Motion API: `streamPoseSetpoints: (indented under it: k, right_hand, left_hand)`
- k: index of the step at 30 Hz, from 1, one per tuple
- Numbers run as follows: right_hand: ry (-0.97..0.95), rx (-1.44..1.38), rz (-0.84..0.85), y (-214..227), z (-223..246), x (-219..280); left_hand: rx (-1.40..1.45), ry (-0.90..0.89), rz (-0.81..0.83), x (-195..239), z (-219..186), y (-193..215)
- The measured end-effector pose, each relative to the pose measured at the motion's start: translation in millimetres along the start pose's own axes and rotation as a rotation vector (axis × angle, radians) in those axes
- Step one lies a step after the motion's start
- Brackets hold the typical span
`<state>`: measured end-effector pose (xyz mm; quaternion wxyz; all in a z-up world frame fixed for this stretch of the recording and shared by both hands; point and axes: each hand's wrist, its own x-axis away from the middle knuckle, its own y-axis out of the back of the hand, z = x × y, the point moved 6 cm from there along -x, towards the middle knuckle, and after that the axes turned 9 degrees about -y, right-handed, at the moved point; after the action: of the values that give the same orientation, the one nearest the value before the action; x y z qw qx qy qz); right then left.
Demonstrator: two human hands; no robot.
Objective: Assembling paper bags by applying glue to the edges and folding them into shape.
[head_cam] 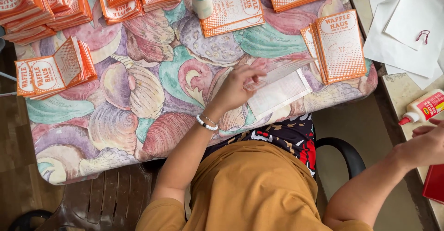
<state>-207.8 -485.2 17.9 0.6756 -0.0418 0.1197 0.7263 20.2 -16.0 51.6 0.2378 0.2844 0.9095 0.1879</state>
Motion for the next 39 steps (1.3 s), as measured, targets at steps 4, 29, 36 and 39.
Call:
streamPoseSetpoints:
  k: [4, 29, 36, 39]
  right_hand:
    - [0.160, -0.149, 0.162, -22, 35, 33]
    - [0.228, -0.365, 1.228, -129, 158, 200]
    - [0.315, -0.317, 0.980, -125, 181, 216]
    - [0.210, -0.263, 1.055, -111, 192, 232]
  left_hand:
    - [-0.130, -0.153, 0.198, 11, -15, -2]
    - [0.806, 0.158, -0.268, 16, -2, -68]
    - [0.894, -0.048, -0.293, 18, -46, -54]
    - [0.776, -0.102, -0.387, 23, -65, -26]
